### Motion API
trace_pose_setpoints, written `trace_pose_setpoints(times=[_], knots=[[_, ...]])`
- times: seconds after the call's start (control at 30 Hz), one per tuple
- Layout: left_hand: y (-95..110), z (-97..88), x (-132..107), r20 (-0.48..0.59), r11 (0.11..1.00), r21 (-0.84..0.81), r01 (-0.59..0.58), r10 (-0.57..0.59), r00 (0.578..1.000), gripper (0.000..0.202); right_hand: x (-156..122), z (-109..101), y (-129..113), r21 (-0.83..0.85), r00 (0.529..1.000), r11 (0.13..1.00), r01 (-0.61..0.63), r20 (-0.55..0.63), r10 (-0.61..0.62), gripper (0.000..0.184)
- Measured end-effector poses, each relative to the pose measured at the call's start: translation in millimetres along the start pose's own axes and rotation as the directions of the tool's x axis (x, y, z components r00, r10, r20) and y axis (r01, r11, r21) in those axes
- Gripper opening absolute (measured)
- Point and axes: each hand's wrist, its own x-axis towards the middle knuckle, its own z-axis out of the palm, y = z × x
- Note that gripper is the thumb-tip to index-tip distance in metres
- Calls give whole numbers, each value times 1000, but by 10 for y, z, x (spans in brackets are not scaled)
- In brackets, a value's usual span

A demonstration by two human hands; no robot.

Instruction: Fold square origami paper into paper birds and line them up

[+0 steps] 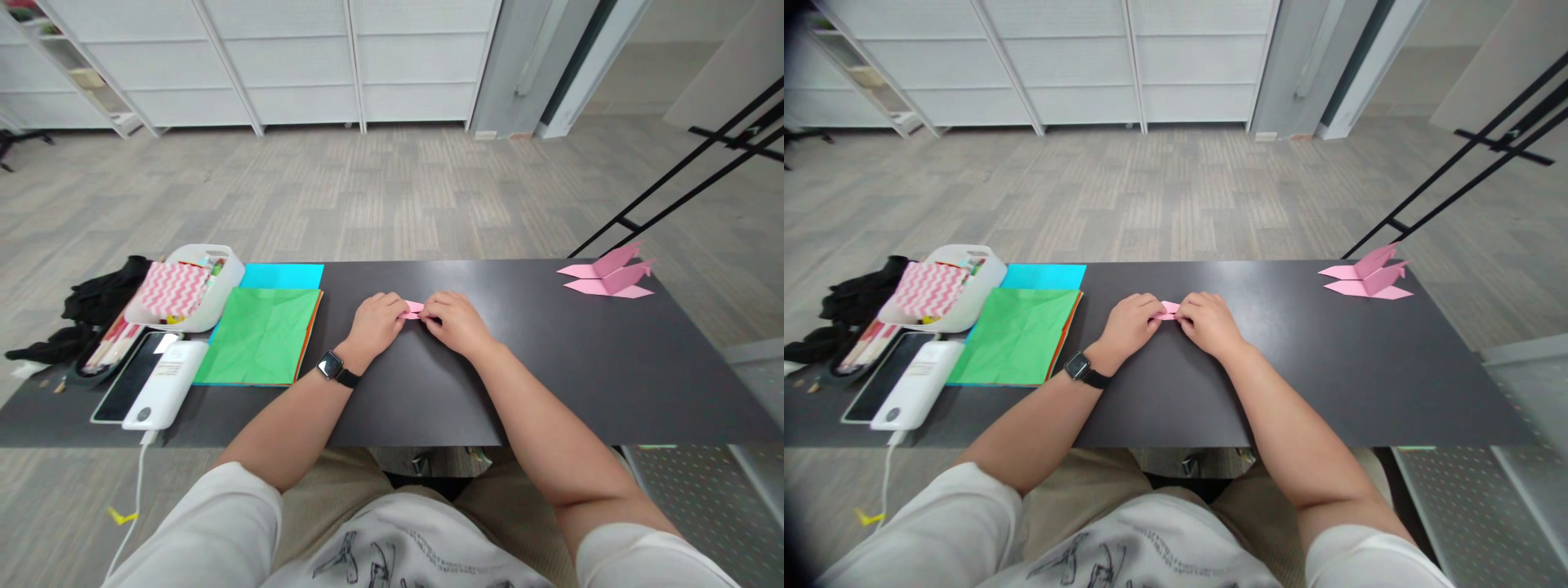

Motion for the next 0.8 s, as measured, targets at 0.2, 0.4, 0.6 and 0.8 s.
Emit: trace_pose_setpoints(times=[0.2,0.4,0.6,0.8], knots=[[15,-6,14,21,1000,-14,6,-6,1000,15,12,29,27,28,1000,1000,-14,-10,14,15],[27,7,7,42,1000,20,-24,23,999,13,17,59,48,41,999,998,51,-8,-50,18],[47,27,-36,45,1000,-15,-13,14,999,21,-7,74,80,58,997,995,77,-6,-77,28],[43,19,-105,41,996,-91,-19,23,999,32,-28,2,95,52,998,996,68,1,-68,28]])
